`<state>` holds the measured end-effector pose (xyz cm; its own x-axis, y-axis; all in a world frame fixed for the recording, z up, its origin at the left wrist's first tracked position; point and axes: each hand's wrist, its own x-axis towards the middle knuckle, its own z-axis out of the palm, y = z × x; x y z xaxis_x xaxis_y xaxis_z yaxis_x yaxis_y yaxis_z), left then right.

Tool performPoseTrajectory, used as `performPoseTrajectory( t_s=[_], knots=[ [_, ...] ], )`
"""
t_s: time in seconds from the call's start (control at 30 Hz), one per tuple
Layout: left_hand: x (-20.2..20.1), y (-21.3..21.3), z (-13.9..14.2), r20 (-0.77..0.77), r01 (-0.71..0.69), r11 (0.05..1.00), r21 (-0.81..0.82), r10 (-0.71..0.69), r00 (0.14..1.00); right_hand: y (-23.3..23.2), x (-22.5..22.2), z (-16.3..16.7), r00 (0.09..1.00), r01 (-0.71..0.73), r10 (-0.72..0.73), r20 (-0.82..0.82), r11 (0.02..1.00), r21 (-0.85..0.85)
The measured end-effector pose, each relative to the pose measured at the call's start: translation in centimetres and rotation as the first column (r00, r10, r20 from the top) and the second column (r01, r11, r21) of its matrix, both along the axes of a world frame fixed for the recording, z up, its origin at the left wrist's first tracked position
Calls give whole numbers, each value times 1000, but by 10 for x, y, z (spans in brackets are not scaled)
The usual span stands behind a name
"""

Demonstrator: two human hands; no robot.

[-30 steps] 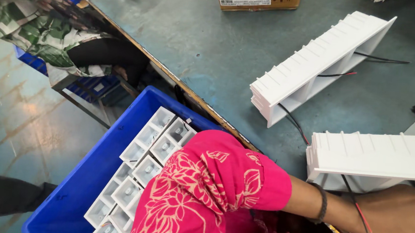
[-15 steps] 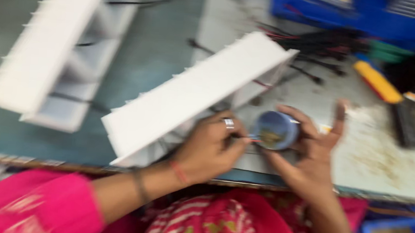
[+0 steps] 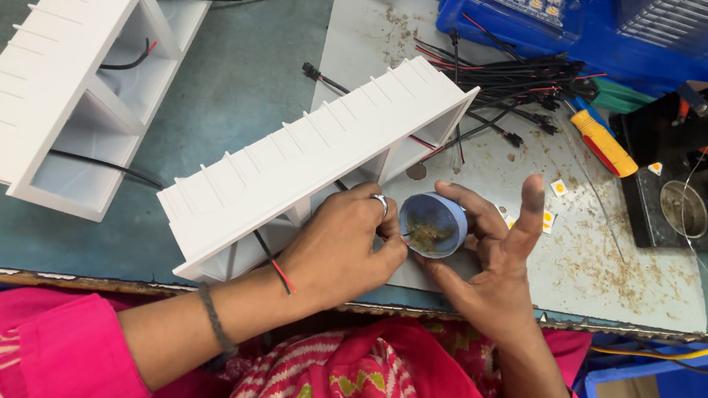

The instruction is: The person solders red and black wires onto small LED chip components at a workbench. They strip and position wire ends, apply flux from a small blue cup, and use a soldering iron to attach wires to the LED contacts, working on one component at a time.

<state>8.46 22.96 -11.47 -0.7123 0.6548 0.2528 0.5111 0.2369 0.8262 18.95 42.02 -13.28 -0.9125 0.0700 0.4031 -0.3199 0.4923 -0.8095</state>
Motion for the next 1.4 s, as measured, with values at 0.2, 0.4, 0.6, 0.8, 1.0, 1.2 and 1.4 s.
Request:
performPoseTrajectory(
  t_s=[0.2, 0.4, 0.6, 0.8, 1.0, 1.2, 1.4],
  knots=[
    [-1, 2, 1, 11, 5, 1000, 10, -5, 1000, -1, 0, -1, 1000, -19, 19, -13, 1000, -1],
    [-1, 3, 1, 48, 13, 1000, 8, -13, 999, -1, 1, -1, 1000, -28, 28, -9, 1000, 0],
    [-1, 3, 0, 45, 20, 1000, 6, -20, 999, -2, 2, -1, 999, -38, 38, -13, 999, -18],
    [-1, 3, 0, 42, 22, 999, 23, -23, 999, -1, 2, -1, 999, -35, 35, -18, 999, 6],
    [0, 0, 1, 50, 21, 999, 37, -22, 998, -1, 3, -2, 999, -23, 23, -22, 1000, -7],
    [-1, 1, -1, 19, 33, 999, 28, -34, 999, -1, 3, -3, 999, -30, 30, -26, 1000, -10],
    [0, 0, 0, 50, 38, 999, 15, -38, 998, -1, 4, -5, 998, -48, 48, -36, 999, 2]
  ],
)
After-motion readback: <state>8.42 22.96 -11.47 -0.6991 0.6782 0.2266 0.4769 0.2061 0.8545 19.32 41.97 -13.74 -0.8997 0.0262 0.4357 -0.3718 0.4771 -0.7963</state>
